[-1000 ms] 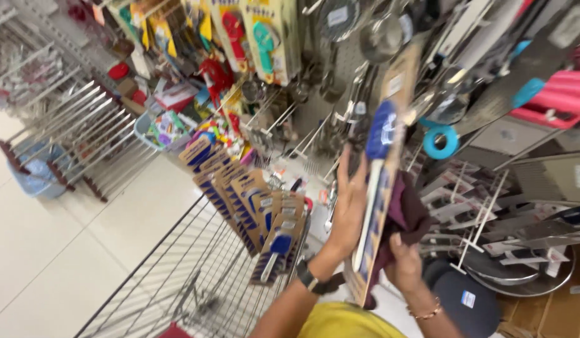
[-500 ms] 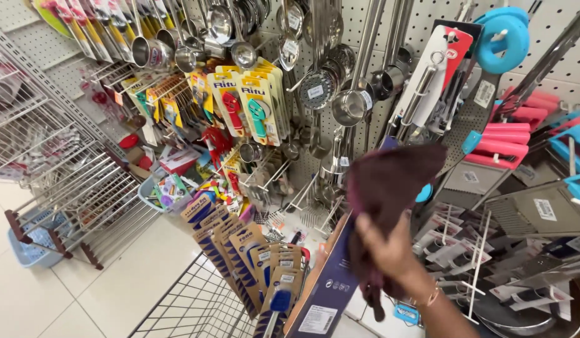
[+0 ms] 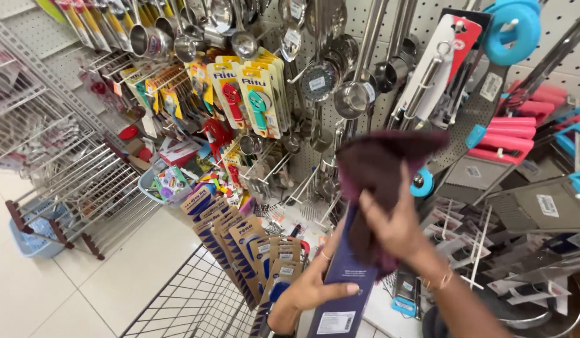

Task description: Wiping a packaged blue spatula with a purple cloth and hanging it on a store pegboard.

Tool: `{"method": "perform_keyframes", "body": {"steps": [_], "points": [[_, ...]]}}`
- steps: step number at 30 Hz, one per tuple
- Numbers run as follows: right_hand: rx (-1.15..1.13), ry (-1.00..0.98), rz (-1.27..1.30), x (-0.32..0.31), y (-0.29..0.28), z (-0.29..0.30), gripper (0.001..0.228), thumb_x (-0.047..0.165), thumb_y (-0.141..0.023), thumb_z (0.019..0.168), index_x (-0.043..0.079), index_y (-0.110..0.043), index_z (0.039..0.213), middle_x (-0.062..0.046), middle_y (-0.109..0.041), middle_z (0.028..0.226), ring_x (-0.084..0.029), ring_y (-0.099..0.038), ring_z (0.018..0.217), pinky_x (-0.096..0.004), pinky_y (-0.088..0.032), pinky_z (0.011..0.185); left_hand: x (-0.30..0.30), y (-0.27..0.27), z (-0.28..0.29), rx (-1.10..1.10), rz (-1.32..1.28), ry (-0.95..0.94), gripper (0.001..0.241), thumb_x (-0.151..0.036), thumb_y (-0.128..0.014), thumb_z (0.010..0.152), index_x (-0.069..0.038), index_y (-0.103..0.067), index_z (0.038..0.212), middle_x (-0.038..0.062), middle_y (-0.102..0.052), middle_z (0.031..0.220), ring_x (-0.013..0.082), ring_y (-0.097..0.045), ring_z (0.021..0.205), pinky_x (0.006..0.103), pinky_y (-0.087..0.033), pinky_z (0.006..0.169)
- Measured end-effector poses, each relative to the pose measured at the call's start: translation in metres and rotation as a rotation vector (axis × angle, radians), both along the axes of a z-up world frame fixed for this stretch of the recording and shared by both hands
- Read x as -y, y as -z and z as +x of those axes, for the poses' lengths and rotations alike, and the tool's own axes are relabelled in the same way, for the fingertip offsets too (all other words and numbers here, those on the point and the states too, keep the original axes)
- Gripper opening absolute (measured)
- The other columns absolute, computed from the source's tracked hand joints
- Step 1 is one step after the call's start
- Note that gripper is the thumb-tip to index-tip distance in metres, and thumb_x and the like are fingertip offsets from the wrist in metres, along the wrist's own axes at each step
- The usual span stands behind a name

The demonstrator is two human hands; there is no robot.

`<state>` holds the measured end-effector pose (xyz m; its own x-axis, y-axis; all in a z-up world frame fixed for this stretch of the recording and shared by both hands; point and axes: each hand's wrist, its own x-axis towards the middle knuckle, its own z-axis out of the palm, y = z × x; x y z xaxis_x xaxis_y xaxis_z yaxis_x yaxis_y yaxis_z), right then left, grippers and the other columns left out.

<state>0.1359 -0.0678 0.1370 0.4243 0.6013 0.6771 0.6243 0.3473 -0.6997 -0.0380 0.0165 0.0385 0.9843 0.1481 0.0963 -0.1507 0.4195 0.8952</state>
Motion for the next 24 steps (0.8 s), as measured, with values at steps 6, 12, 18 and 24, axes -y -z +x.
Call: {"method": "perform_keyframes", "body": {"steps": [6,12,18,24], "points": [[-0.349,0.211,-0.184,-0.015,0.061,0.088,0.040,0.032,-0.054,0.112,-0.002,-0.068,0.127,-0.001,-0.063,0.089,-0.011,-0.054,0.077,-0.030,-0.044,0.067,0.005,0.005,0.002,-0.071,-0.059,-0.113,0.111,0.005,-0.069,0.084,-0.019,-0.014,0.177,0.020,-0.048,0.152,0.0215,-0.052,0.106,0.0326,-0.045,0.088],[-0.782,-0.212,0.585,0.010,0.027,0.096,0.051,0.034,-0.052,0.114,0.003,-0.050,0.154,-0.009,-0.056,0.155,-0.024,-0.054,0.146,-0.041,-0.038,0.134,-0.002,-0.015,0.006,-0.001,-0.012,-0.335,0.096,0.003,-0.064,0.083,-0.013,-0.020,0.167,0.009,-0.043,0.160,0.0149,-0.053,0.128,0.0300,-0.046,0.104],[-0.575,-0.184,0.116,-0.001,0.052,0.039,0.054,0.044,-0.043,0.114,0.004,-0.048,0.151,-0.010,-0.055,0.140,-0.024,-0.052,0.124,-0.041,-0.042,0.111,-0.002,-0.020,0.027,0.154,0.273,-0.437,0.068,-0.009,-0.049,0.106,-0.006,-0.020,0.167,0.008,-0.021,0.176,0.0169,-0.018,0.163,0.0335,-0.013,0.131],[0.069,-0.082,-0.147,0.001,0.077,-0.042,0.054,0.040,-0.047,0.110,-0.006,-0.052,0.138,-0.015,-0.059,0.133,-0.030,-0.058,0.121,-0.043,-0.045,0.102,-0.018,-0.035,0.039,0.233,0.061,-0.591,0.065,-0.021,-0.040,0.111,-0.008,-0.012,0.168,0.005,-0.014,0.175,0.0182,-0.018,0.159,0.0340,-0.013,0.130]]}}
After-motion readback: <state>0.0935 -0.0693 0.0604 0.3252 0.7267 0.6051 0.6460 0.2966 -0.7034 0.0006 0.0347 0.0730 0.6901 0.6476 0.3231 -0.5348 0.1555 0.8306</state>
